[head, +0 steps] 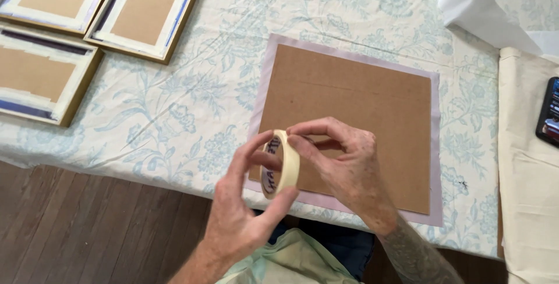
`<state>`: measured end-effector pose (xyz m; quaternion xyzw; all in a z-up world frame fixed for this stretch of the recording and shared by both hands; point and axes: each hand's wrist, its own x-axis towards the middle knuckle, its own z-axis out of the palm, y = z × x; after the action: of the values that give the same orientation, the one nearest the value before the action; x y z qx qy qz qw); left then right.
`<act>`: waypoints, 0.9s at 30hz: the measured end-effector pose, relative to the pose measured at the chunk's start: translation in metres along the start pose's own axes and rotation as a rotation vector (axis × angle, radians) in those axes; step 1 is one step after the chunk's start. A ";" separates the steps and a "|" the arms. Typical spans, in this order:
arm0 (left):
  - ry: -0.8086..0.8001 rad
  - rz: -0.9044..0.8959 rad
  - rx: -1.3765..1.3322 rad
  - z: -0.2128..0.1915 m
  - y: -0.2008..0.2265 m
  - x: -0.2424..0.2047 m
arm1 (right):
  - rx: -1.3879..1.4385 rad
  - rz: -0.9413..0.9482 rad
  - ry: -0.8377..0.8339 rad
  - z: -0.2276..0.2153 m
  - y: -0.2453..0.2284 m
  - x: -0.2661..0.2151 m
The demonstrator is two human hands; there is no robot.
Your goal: Taping the edges of a piece of fabric to a cardboard backing to prepare it for framing.
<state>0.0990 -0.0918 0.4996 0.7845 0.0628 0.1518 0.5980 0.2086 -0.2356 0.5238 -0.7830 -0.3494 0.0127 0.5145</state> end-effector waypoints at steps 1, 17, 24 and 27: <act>-0.029 -0.076 -0.022 0.002 0.006 -0.001 | -0.003 0.008 0.029 0.003 -0.004 0.004; -0.397 0.142 0.452 -0.020 -0.003 0.039 | 0.330 0.247 -0.011 -0.017 0.031 -0.016; -0.440 0.135 0.669 -0.011 -0.008 0.054 | 0.375 0.306 0.100 -0.010 0.051 -0.027; -0.432 0.156 0.672 -0.007 -0.008 0.057 | 0.356 0.392 0.106 -0.011 0.039 -0.023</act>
<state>0.1516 -0.0676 0.5033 0.9525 -0.0779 -0.0003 0.2944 0.2165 -0.2660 0.4894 -0.7324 -0.1560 0.1320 0.6495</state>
